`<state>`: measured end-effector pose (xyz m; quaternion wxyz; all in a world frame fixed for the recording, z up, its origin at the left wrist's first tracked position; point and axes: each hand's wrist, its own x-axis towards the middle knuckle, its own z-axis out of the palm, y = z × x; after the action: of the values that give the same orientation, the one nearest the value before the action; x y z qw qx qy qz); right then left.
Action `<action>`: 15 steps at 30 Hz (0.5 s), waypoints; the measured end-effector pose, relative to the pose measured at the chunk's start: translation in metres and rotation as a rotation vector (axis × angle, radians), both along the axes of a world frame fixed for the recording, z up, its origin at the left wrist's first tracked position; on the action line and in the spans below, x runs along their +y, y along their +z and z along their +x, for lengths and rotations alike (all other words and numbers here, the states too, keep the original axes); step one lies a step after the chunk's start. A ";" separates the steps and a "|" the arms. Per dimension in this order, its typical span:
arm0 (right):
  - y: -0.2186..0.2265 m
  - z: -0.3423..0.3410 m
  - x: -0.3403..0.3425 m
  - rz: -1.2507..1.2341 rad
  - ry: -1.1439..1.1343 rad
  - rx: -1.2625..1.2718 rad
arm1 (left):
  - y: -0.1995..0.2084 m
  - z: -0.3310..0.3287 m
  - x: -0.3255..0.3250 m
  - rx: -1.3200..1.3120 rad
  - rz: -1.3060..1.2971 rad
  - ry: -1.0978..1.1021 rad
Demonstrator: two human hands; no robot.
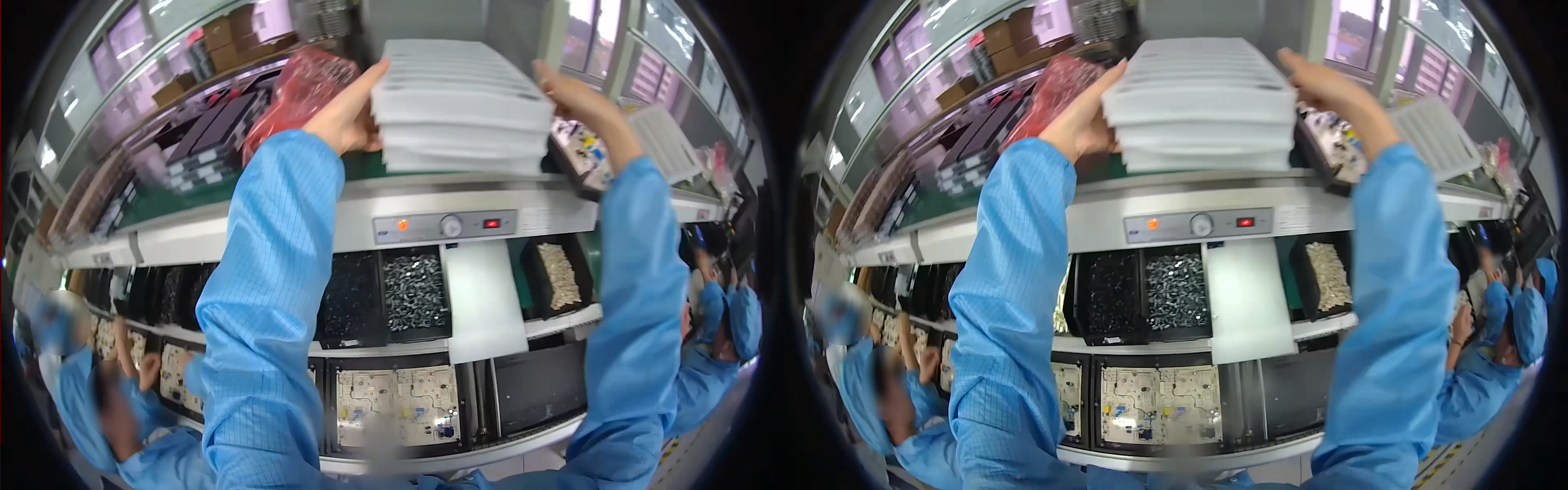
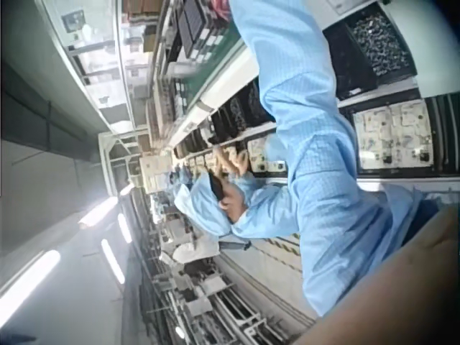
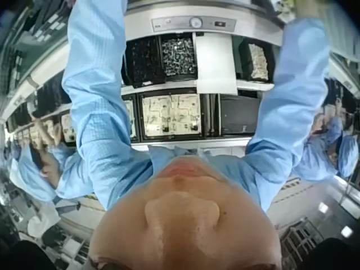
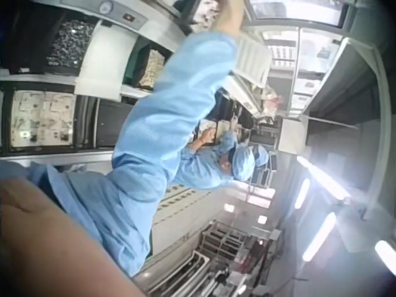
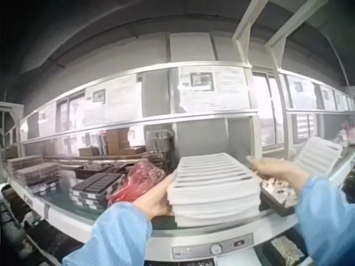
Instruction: Assembling components onto printed circuit boards on an assembly line.
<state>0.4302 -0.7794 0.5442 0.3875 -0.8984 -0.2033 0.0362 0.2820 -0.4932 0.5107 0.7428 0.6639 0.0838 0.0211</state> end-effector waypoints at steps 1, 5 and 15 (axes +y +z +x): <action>-0.006 -0.011 0.027 0.015 0.088 0.005 | -0.007 0.005 0.017 -0.002 -0.065 0.006; -0.006 -0.012 0.041 0.044 0.083 0.225 | -0.015 0.020 0.016 -0.059 -0.204 -0.125; -0.025 -0.066 0.043 0.084 0.103 0.150 | 0.001 -0.061 -0.005 -0.053 -0.288 -0.017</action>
<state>0.3644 -0.7366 0.5188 0.4366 -0.8645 -0.2208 0.1148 0.2210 -0.4985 0.5119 0.8326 0.5502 0.0605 0.0202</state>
